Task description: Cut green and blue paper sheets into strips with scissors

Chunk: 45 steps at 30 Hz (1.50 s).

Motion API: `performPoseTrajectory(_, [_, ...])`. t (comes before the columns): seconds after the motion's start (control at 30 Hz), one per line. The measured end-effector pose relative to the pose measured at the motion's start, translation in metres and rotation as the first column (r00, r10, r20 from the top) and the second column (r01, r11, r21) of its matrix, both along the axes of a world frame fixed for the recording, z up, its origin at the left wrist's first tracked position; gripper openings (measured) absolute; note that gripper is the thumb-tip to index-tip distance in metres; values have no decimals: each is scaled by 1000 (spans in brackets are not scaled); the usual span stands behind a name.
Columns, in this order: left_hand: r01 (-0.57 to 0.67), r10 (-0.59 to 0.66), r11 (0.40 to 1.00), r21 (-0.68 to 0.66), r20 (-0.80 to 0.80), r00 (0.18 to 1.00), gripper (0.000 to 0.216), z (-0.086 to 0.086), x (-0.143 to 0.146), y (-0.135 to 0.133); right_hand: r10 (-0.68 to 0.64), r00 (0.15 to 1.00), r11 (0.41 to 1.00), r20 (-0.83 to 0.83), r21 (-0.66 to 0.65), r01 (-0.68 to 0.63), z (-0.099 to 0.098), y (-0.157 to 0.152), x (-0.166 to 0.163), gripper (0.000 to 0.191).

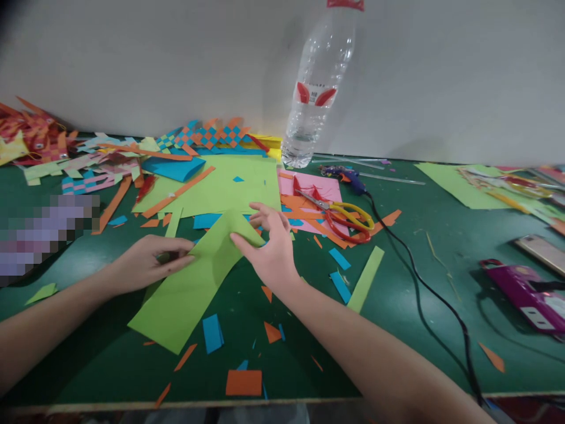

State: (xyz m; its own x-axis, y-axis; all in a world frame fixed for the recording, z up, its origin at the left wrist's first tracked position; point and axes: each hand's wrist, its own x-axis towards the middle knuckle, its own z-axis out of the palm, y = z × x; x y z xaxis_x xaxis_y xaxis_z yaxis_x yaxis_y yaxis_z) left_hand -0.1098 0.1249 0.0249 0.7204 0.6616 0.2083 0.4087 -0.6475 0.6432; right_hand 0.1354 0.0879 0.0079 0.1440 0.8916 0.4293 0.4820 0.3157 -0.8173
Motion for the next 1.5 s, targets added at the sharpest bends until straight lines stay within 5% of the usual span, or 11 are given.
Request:
performPoseTrajectory(0.2, [-78, 79, 996, -39, 9, 997, 26, -1, -1, 1, -20, 995, 999, -93, -39, 17, 0, 0, 1, 33])
performPoseTrajectory(0.37, [-121, 125, 988, -93, 36, 992, 29, -2, -2, 3, 182, 922, 977, -342, -41, -208, 2, 2, -1, 59])
performPoseTrajectory(0.5, [-163, 182, 972, -169, 104, 978, 32, -2, -2, 0, 308, 841, 899, -444, -153, -410, 1, 0, -8, 70])
performPoseTrajectory(0.7, [-158, 208, 946, -282, 156, 966, 30, 0, 0, -5, 302, 920, 871, -250, -321, -373, -1, -2, -8, 23])
performPoseTrajectory(0.87, [-232, 281, 936, -266, 164, 946, 31, -3, 0, -1, 272, 958, 885, -97, -367, -288, 3, 0, -4, 42])
performPoseTrajectory(1.07, [-320, 355, 921, -221, 142, 924, 33, -1, -3, 3, 279, 959, 915, -50, -289, -281, 1, 2, -4, 20])
performPoseTrajectory(1.3, [-523, 596, 797, -303, 250, 763, 41, -11, -9, 11, 227, 954, 921, -197, -276, -276, 1, 5, -2, 18])
performPoseTrajectory(1.5, [-479, 715, 688, -545, 398, 575, 43, -15, -5, 14, 214, 961, 921, -173, -291, -258, 3, 4, -2, 19])
